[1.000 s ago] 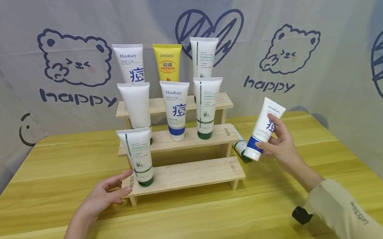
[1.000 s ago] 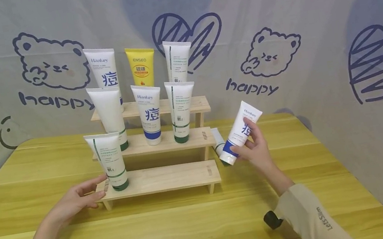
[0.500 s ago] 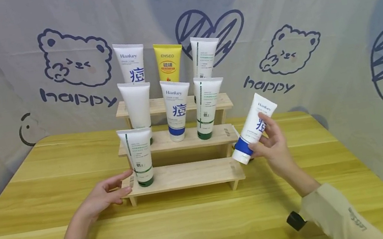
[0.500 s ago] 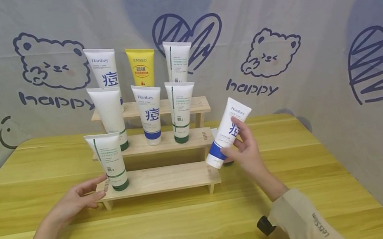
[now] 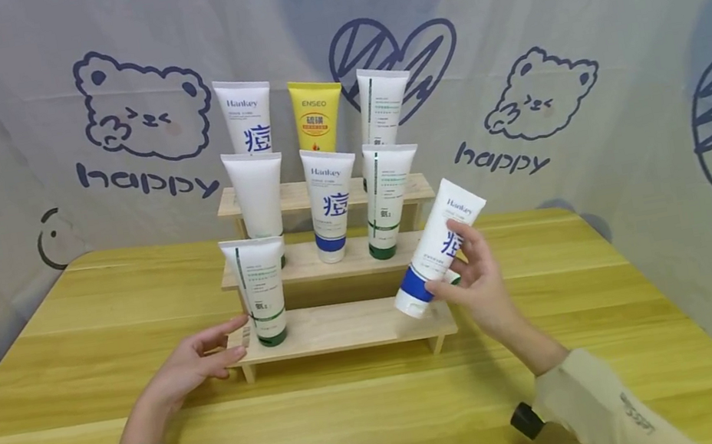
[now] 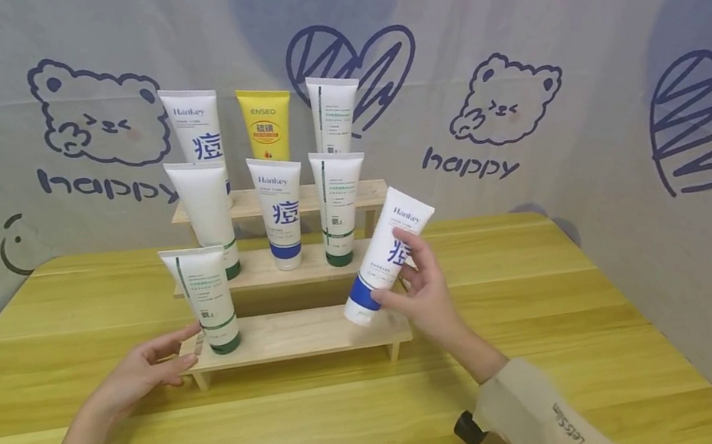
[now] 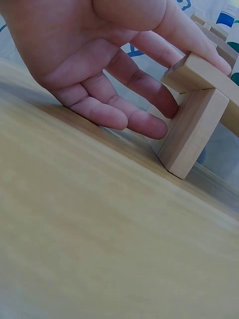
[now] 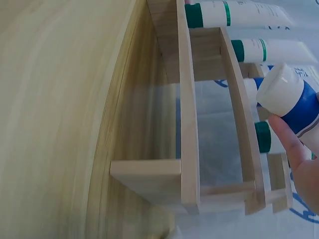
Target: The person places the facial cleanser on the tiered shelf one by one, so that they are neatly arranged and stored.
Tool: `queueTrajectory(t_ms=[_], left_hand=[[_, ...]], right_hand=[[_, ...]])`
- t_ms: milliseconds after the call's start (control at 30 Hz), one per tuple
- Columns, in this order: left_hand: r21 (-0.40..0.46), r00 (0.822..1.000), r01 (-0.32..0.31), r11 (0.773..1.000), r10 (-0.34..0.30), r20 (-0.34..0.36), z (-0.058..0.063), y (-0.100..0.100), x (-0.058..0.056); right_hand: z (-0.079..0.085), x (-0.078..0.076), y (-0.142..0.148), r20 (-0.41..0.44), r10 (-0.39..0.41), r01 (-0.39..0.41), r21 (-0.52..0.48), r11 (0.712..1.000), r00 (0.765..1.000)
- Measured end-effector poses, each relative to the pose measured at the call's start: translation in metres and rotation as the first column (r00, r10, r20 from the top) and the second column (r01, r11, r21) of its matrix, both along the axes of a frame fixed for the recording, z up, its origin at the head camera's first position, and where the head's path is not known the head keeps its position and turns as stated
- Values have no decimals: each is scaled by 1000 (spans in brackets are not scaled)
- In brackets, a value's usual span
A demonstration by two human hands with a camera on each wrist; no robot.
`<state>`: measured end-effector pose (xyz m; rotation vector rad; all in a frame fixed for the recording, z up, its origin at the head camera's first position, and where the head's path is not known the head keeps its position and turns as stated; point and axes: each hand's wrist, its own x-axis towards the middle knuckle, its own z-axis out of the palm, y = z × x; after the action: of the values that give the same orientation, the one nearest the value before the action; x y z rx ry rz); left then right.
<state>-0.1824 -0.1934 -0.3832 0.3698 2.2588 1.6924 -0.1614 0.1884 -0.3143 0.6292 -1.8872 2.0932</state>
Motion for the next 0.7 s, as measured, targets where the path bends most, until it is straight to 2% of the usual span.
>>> queueTrajectory(t_ms=[367, 700], left_hand=[[17, 1000, -6, 1000, 6, 0, -2, 0, -1], [17, 1000, -7, 1000, 7, 6, -2, 0, -1]], right_hand=[[-7, -5, -29, -96, 3, 11, 145, 989, 995], [-11, -12, -53, -116, 9, 20, 249, 968, 993]])
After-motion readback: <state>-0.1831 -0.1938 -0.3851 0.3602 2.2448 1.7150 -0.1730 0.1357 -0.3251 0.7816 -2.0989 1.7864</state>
